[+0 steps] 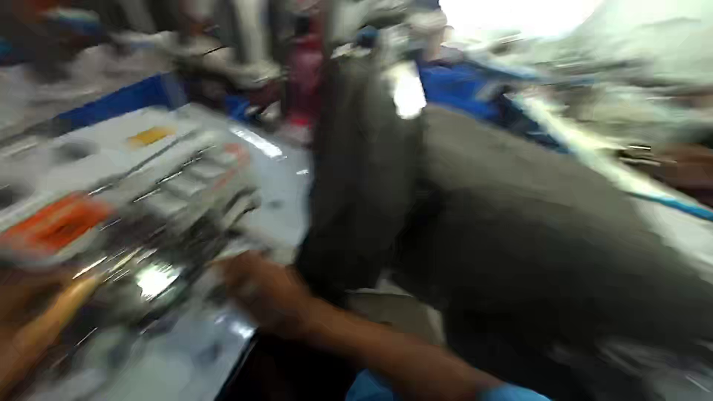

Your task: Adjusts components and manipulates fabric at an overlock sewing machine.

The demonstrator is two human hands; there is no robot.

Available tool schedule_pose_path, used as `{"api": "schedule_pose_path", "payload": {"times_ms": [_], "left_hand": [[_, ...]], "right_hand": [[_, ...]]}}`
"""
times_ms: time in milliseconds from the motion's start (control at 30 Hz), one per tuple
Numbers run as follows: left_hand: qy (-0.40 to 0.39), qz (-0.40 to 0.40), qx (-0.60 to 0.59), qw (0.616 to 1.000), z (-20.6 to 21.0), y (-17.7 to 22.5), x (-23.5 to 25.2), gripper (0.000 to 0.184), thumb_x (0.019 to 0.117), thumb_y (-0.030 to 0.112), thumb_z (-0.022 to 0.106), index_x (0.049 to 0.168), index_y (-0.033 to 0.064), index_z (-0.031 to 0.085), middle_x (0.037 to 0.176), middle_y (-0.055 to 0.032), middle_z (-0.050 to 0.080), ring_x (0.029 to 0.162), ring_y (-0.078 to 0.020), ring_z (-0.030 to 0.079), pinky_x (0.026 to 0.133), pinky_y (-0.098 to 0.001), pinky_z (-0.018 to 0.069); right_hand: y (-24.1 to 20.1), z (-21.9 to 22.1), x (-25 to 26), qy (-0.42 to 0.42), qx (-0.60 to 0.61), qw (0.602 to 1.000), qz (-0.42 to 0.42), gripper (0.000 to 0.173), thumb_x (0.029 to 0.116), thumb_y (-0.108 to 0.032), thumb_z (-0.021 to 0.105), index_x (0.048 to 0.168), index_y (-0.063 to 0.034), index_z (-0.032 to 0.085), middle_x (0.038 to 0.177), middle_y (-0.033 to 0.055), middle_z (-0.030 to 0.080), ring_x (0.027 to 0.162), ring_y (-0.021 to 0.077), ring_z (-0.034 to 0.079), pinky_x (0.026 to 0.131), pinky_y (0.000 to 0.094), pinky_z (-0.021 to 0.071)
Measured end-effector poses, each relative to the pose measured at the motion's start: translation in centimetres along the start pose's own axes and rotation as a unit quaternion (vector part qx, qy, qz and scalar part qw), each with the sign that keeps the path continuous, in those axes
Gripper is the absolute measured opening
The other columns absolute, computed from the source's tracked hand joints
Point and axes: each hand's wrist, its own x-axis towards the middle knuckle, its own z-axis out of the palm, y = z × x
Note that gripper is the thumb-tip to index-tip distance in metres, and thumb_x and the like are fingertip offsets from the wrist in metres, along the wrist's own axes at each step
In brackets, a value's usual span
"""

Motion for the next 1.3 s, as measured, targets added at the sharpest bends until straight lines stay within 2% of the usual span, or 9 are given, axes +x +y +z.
{"api": "schedule_pose_path", "payload": {"times_ms": [67,100,200,333,467,833,1000,1200,1300], "left_hand": [[0.089,0.046,0.029,0.995,2.1,-6.8,0.3,0.035,0.0972,0.035,0.061,0.099,0.0028,0.074,0.092,-0.0156,0.070,0.085,-0.0299,0.068,0.077,-0.0552,0.0553],[0.098,0.045,0.032,0.994,2.2,-7.7,0.4,0.031,0.0976,0.037,0.062,0.099,0.0090,0.075,0.092,-0.0095,0.070,0.086,-0.0255,0.068,0.077,-0.0541,0.0555],[0.085,0.042,0.012,0.995,1.8,-7.3,0.9,0.023,0.0985,0.032,0.062,0.100,0.0148,0.076,0.093,-0.0019,0.070,0.086,-0.0176,0.066,0.078,-0.0465,0.0552],[0.081,0.032,0.008,0.996,1.6,-6.9,0.9,0.019,0.0977,0.031,0.060,0.097,0.0189,0.075,0.088,0.0055,0.066,0.081,-0.0083,0.060,0.072,-0.0328,0.0502],[0.083,0.035,0.007,0.996,1.6,-7.0,1.0,0.021,0.0977,0.032,0.059,0.096,0.0185,0.074,0.087,0.0059,0.064,0.081,-0.0075,0.058,0.072,-0.0322,0.0485],[0.086,0.038,0.013,0.995,1.6,-7.1,1.0,0.021,0.0977,0.033,0.059,0.097,0.0184,0.073,0.086,0.0077,0.062,0.079,-0.0049,0.054,0.070,-0.0287,0.0445],[0.089,0.038,0.014,0.995,1.5,-7.0,0.9,0.019,0.0973,0.034,0.060,0.095,0.0194,0.073,0.086,0.0096,0.061,0.078,-0.0026,0.053,0.069,-0.0256,0.0433],[0.091,0.034,0.008,0.995,1.5,-7.0,0.9,0.017,0.0967,0.033,0.061,0.094,0.0201,0.072,0.086,0.0107,0.061,0.079,-0.0011,0.053,0.071,-0.0246,0.0426],[0.091,0.032,0.005,0.995,1.5,-7.0,0.9,0.017,0.0969,0.033,0.061,0.094,0.0199,0.072,0.085,0.0106,0.060,0.077,-0.0007,0.052,0.070,-0.0242,0.0425]], "right_hand": [[0.8,-0.8,0.3,0.064,0.116,0.991,0.011,0.016,0.0935,-0.001,0.069,0.109,-0.0012,0.067,0.109,0.0096,0.074,0.101,0.0159,0.073,0.088,0.0315,0.0631],[0.7,-0.7,0.8,0.083,0.140,0.987,0.011,0.015,0.0952,-0.004,0.070,0.108,-0.0074,0.063,0.110,0.0058,0.074,0.103,0.0160,0.073,0.089,0.0333,0.0636],[0.1,0.1,1.5,0.114,0.156,0.981,-0.014,0.020,0.0962,-0.011,0.071,0.110,-0.0179,0.058,0.108,-0.0014,0.072,0.104,0.0168,0.073,0.091,0.0376,0.0639],[-0.4,1.3,1.7,0.073,0.165,0.982,-0.052,0.019,0.0940,-0.007,0.072,0.102,-0.0142,0.056,0.108,0.0021,0.069,0.107,0.0211,0.073,0.093,0.0407,0.0649],[-0.1,1.7,1.8,0.052,0.157,0.984,-0.065,0.022,0.0924,-0.002,0.072,0.103,-0.0102,0.055,0.110,0.0069,0.070,0.109,0.0243,0.073,0.093,0.0419,0.0650],[-0.3,2.1,3.0,0.109,0.166,0.980,0.009,0.026,0.0930,-0.005,0.072,0.110,-0.0131,0.054,0.103,0.0005,0.069,0.097,0.0141,0.073,0.084,0.0302,0.0646],[-0.5,2.6,3.4,0.095,0.169,0.981,0.020,0.024,0.0926,-0.003,0.070,0.108,-0.0096,0.052,0.100,0.0036,0.070,0.093,0.0149,0.073,0.080,0.0292,0.0649],[-0.9,2.4,3.5,0.068,0.158,0.985,0.006,0.023,0.0926,-0.002,0.068,0.107,-0.0093,0.052,0.101,0.0042,0.069,0.098,0.0167,0.073,0.085,0.0325,0.0652],[-1.3,1.6,3.7,0.040,0.144,0.989,0.007,0.024,0.0923,-0.002,0.068,0.110,-0.0092,0.053,0.103,0.0040,0.070,0.099,0.0152,0.073,0.084,0.0290,0.0647]]}}
